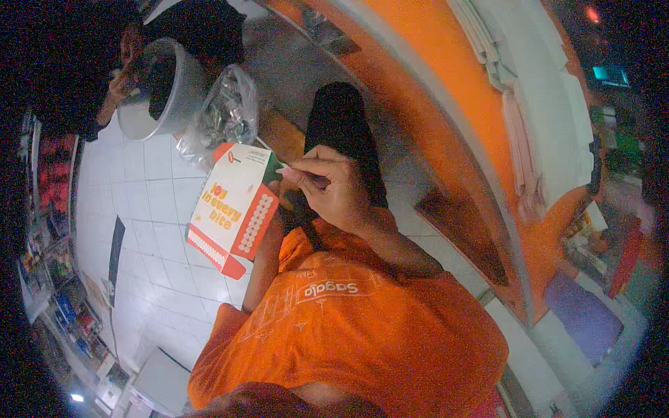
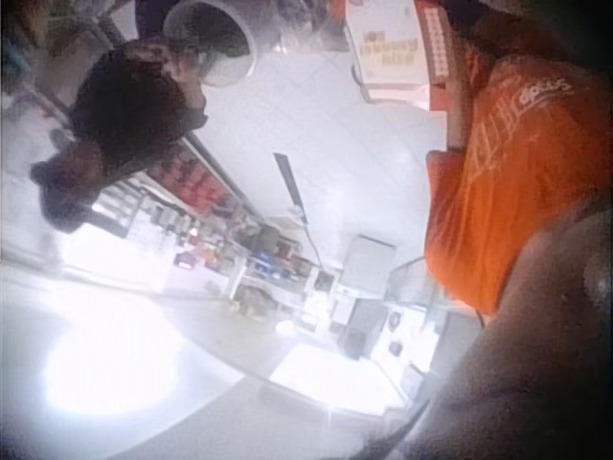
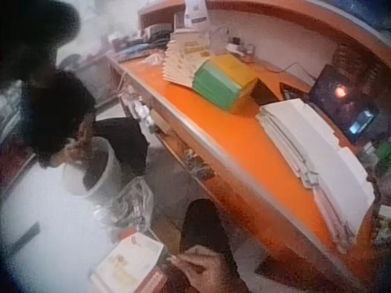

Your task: The person sits on the floor and repeatedly folds flat paper sheets into small rectangular boxes, then inserts small green items into them. They handle the boxes one at a time, folding edges and tucking flaps to close them.

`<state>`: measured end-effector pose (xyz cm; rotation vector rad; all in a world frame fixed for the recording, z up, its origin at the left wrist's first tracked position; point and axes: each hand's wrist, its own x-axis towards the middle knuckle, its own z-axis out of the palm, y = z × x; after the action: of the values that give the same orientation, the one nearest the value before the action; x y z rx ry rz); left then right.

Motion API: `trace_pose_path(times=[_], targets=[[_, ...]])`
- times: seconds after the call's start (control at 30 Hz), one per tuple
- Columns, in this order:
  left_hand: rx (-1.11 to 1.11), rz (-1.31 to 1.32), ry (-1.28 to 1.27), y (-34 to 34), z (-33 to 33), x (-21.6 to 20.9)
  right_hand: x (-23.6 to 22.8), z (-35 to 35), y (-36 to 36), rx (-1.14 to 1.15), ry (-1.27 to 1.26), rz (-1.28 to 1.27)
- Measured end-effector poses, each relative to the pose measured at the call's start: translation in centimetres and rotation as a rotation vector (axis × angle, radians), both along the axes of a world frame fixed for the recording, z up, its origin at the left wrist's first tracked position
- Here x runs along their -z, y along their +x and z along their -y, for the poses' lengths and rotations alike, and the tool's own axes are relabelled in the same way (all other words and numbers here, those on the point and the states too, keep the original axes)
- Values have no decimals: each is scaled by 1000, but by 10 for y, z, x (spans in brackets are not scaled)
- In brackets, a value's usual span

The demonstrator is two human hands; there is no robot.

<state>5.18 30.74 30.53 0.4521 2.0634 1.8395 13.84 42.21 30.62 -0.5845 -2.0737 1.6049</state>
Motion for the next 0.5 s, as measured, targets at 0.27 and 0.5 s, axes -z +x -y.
trace_pose_path(times=[0.27, 0.5], targets=[[38, 16, 9, -7, 0, -3, -4, -2, -4, -34, 183, -44], [52, 62, -64, -3, 18, 10, 3, -1, -1, -84, 260, -102]])
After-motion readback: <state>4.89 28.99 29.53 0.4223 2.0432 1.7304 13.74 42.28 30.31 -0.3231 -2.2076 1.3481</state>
